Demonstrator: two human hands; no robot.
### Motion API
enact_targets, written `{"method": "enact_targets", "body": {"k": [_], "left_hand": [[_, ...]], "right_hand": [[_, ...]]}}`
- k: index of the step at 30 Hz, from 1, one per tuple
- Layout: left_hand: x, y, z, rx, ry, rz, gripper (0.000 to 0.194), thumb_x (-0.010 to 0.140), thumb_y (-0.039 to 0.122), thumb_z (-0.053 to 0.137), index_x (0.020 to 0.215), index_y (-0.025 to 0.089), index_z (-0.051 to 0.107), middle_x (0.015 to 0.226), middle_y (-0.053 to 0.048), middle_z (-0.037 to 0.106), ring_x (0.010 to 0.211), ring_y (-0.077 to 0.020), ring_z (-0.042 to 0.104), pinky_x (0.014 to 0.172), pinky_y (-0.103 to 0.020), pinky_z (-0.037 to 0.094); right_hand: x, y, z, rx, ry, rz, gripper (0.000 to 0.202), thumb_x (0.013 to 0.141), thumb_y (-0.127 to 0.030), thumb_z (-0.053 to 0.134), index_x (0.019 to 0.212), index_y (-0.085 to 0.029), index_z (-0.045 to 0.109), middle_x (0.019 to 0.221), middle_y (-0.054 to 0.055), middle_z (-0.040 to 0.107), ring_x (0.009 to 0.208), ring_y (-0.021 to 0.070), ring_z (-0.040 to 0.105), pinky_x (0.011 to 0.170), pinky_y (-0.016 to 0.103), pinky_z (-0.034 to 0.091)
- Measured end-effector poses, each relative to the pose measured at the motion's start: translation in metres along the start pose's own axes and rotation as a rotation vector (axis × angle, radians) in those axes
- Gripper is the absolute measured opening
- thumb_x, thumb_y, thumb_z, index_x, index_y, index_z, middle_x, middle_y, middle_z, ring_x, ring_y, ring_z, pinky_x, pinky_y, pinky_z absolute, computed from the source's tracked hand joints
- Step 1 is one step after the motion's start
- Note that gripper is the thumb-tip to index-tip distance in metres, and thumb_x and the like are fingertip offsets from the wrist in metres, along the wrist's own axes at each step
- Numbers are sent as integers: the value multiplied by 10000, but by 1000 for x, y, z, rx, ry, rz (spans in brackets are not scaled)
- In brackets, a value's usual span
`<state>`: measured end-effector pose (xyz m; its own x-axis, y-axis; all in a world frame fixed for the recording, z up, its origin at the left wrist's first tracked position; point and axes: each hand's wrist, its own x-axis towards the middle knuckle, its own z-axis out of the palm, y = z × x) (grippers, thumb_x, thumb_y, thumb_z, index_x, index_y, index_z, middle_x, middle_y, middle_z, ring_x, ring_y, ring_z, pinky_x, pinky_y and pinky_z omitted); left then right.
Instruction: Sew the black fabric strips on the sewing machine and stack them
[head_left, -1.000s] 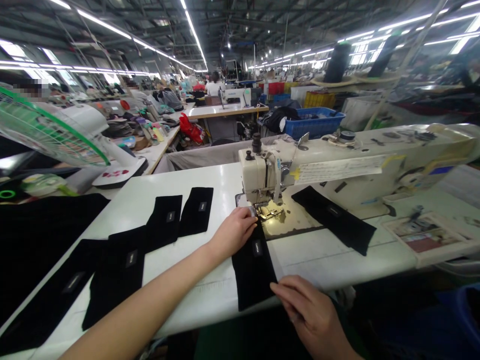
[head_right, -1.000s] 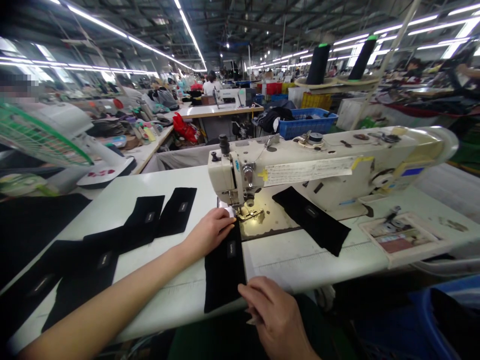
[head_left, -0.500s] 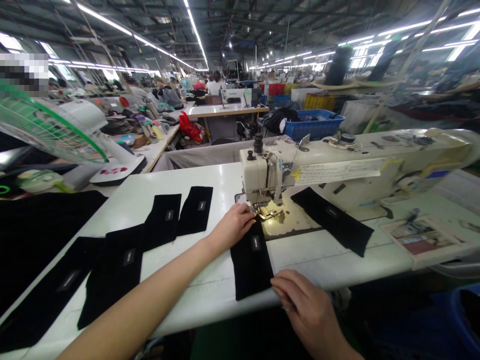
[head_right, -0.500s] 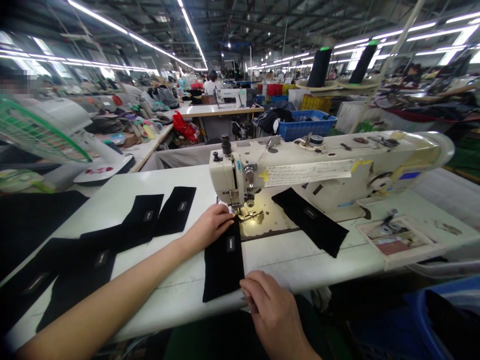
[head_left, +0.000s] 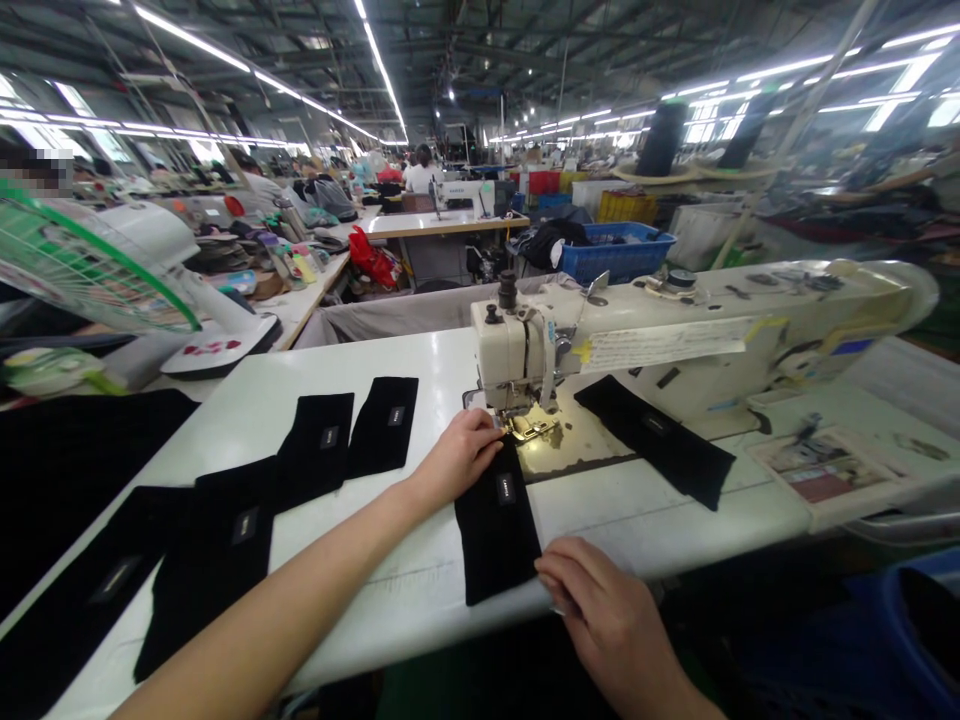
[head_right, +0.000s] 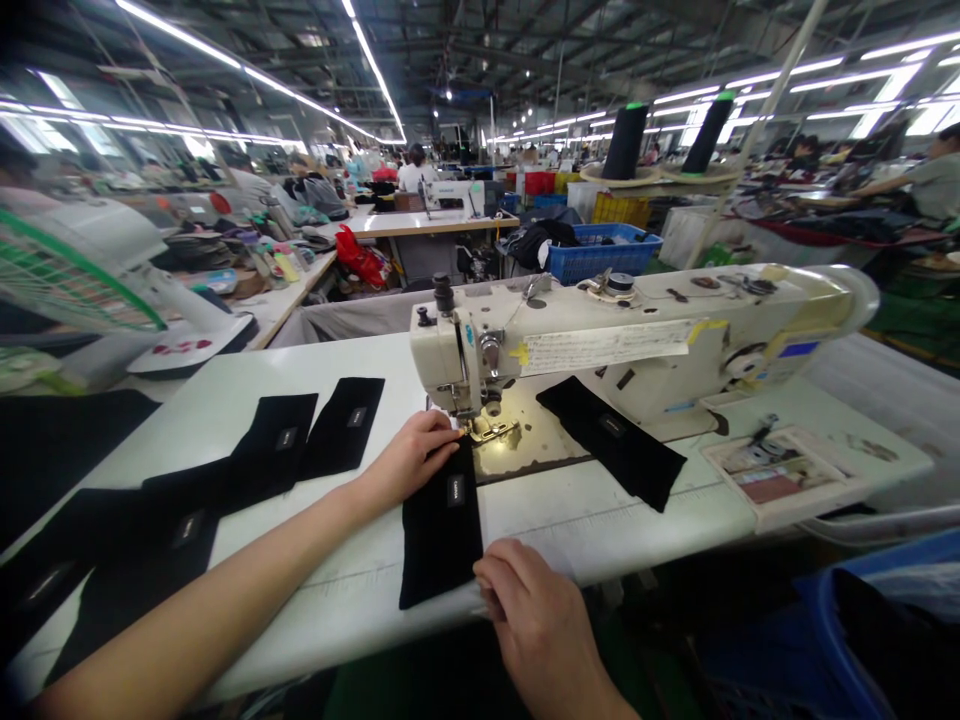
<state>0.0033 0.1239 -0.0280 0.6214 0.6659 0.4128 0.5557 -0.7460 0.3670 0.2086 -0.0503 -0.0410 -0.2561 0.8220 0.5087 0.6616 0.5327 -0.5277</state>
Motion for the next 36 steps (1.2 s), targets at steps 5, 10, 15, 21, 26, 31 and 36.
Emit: {"method": "enact_targets", "body": {"k": [5,10,15,21,26,31,36], "left_hand": [[4,-3,-2,48,-30,-1,211,944,152,563,1059,153,740,995,-106,621,927,-220,587,881,-385,525],[-1,13,-11,157,-92,-14,247,941,103,517,1110,128,695,1021,-123,619,949,-240,579,879,-392,537],[-37,74,-22,196,-183,111,219,958,145,476,1038,131,679,1044,-133,649,980,-268,604,825,-408,578],[-77,105,-22,127,-180,340,290,974,164,453,1201,74,611,1128,-159,684,1119,-275,629,904,-386,600],[-78,95,-21,136,-168,356,304,972,180,490,1242,95,600,1171,-147,693,1144,-280,645,935,-395,608],[-73,94,-23,141,-159,353,268,989,193,471,1190,102,623,1128,-152,700,1125,-270,653,912,-384,617],[-68,90,-24,158,-178,354,274,1000,215,479,1198,93,624,1136,-145,697,1135,-273,650,950,-394,605]], "right_hand": [[3,0,0,-41,-39,13,270,932,-77,419,974,-202,655,918,59,680,771,177,677,666,257,532],[-1,-1,-3,-52,-85,16,323,882,-35,413,1007,-198,663,959,67,690,777,177,682,657,262,548],[-8,2,-9,-102,-113,-60,469,825,14,391,1175,-148,659,1116,119,705,906,206,715,729,289,603],[-8,4,-12,-95,-164,-69,564,755,42,373,1213,-128,656,1149,132,700,964,213,715,780,309,617],[-2,4,-13,-68,-192,-49,537,765,42,377,1186,-133,662,1113,124,698,946,215,704,774,316,611],[3,5,-11,-53,-232,-20,508,804,30,391,1199,-155,652,1136,114,682,951,207,690,783,307,597],[12,8,-9,-68,-288,30,543,773,50,410,1207,-170,649,1156,100,672,987,202,674,818,296,573]]}}
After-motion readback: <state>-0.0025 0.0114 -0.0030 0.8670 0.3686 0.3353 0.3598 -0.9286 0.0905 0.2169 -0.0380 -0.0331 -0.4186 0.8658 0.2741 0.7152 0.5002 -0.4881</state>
